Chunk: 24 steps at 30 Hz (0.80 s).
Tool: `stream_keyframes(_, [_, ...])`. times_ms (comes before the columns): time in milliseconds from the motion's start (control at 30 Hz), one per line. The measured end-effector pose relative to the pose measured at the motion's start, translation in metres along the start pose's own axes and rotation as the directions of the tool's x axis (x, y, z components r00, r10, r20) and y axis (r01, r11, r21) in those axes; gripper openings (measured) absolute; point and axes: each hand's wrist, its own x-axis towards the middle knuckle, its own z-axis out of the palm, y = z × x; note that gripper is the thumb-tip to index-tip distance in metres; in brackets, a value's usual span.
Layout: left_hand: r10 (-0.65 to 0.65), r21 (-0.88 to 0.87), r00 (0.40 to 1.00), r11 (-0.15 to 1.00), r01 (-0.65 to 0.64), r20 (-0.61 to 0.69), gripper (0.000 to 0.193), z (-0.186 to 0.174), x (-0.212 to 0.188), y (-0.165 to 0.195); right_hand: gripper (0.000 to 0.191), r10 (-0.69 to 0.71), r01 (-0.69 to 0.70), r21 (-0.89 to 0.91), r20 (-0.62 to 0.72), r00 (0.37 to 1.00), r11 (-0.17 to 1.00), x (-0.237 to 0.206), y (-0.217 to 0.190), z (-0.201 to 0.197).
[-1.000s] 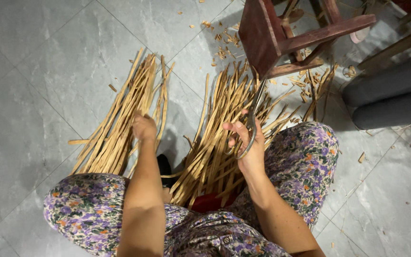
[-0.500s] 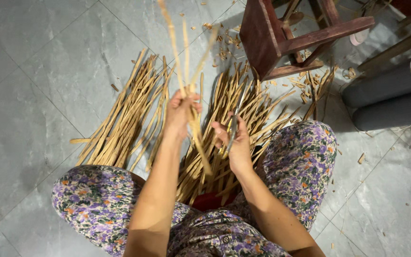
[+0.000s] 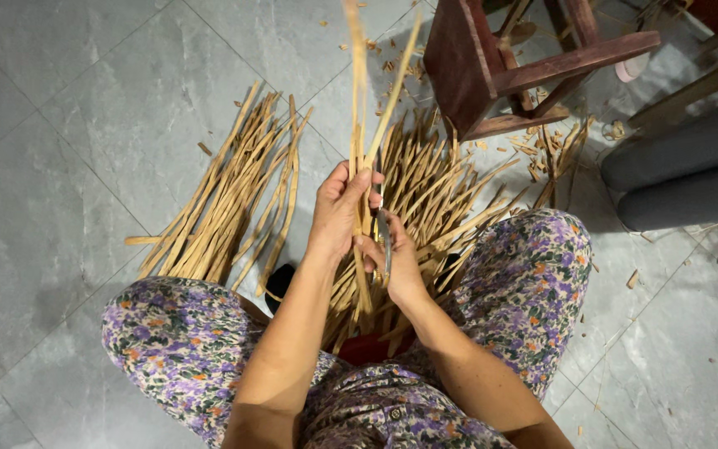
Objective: The person sits on the floor and uses shears to trim and split thin wooden sticks. They handle the sticks one at a time, cutting them to length and separating them into smaller pieces, then placing the processed sticks into a pile.
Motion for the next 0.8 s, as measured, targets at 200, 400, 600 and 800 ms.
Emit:
stream_keyframes(200, [0.097,0.125,0.995,0.988,-0.095,-0.013,0.025,-0.001,0.000,0.029,0.055,0.121,-0.118,-0.038,0.097,0.988,0.992,-0.007,0.016,0.008])
stream_keyframes(400, [0.144,0.114,0.988,0.984,-0.137,-0.059,0.024,-0.001,-0.005,0.044,0.063,0.223,-0.215,-0.082,0.109,0.969,0.973,-0.007,0.028,0.006])
stream_keyframes(600, [0.175,0.188,0.976,0.971,-0.150,-0.128,0.018,-0.003,-0.013,0.052,0.068,0.208,-0.196,-0.157,0.069,0.976,0.968,-0.007,0.011,0.010])
stream_keyframes(800, [0.159,0.238,0.966,0.965,-0.108,-0.204,0.021,-0.011,-0.031,0.062,0.067,0.016,-0.032,-0.131,-0.125,0.992,0.991,-0.004,-0.030,-0.003])
